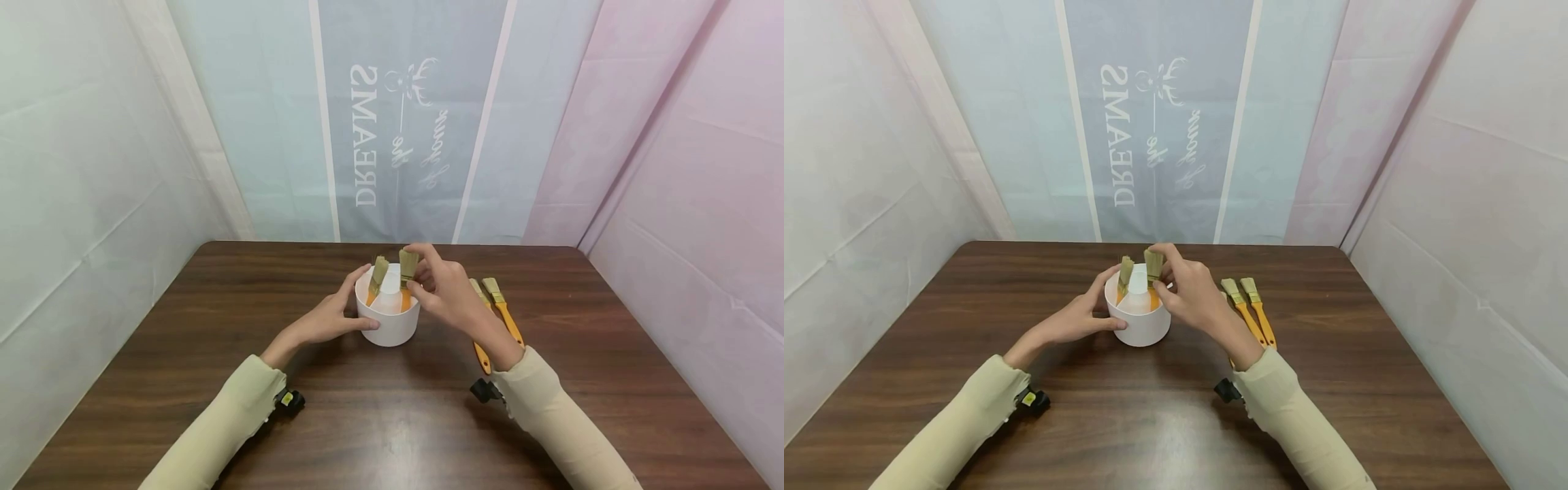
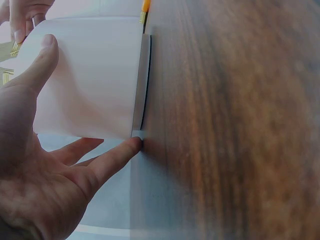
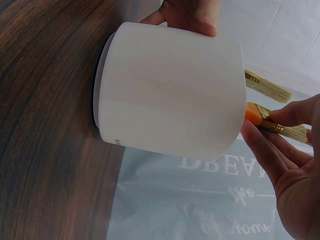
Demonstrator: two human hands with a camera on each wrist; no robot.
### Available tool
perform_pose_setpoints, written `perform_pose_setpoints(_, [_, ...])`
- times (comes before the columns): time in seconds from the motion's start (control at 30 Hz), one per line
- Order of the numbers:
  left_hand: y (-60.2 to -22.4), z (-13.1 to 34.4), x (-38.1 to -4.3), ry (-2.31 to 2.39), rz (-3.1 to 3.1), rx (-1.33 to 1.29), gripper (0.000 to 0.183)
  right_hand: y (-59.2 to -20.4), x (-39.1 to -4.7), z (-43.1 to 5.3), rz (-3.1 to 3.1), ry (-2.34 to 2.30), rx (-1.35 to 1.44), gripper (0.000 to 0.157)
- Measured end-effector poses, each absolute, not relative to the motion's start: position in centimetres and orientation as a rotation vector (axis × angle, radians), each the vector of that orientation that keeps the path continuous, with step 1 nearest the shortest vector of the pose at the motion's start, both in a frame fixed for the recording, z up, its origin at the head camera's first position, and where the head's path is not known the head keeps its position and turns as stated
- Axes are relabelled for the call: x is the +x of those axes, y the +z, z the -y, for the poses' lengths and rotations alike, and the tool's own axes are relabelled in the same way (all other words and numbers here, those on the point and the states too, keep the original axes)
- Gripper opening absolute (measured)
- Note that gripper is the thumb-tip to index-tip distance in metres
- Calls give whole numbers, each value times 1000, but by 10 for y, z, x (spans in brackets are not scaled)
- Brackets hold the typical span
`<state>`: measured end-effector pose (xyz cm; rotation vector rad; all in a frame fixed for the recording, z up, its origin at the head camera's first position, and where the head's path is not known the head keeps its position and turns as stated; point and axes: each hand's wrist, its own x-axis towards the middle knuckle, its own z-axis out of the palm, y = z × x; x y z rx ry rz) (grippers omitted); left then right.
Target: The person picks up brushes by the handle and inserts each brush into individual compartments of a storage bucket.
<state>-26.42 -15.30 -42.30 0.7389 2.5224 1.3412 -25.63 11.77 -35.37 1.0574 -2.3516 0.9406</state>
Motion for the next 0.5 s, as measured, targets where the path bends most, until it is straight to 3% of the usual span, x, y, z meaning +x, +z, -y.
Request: perform_pose_setpoints(0.5, [-424,153,-265,1351,-2521,728,108,-355,-256,-117,2339,950,1050,54])
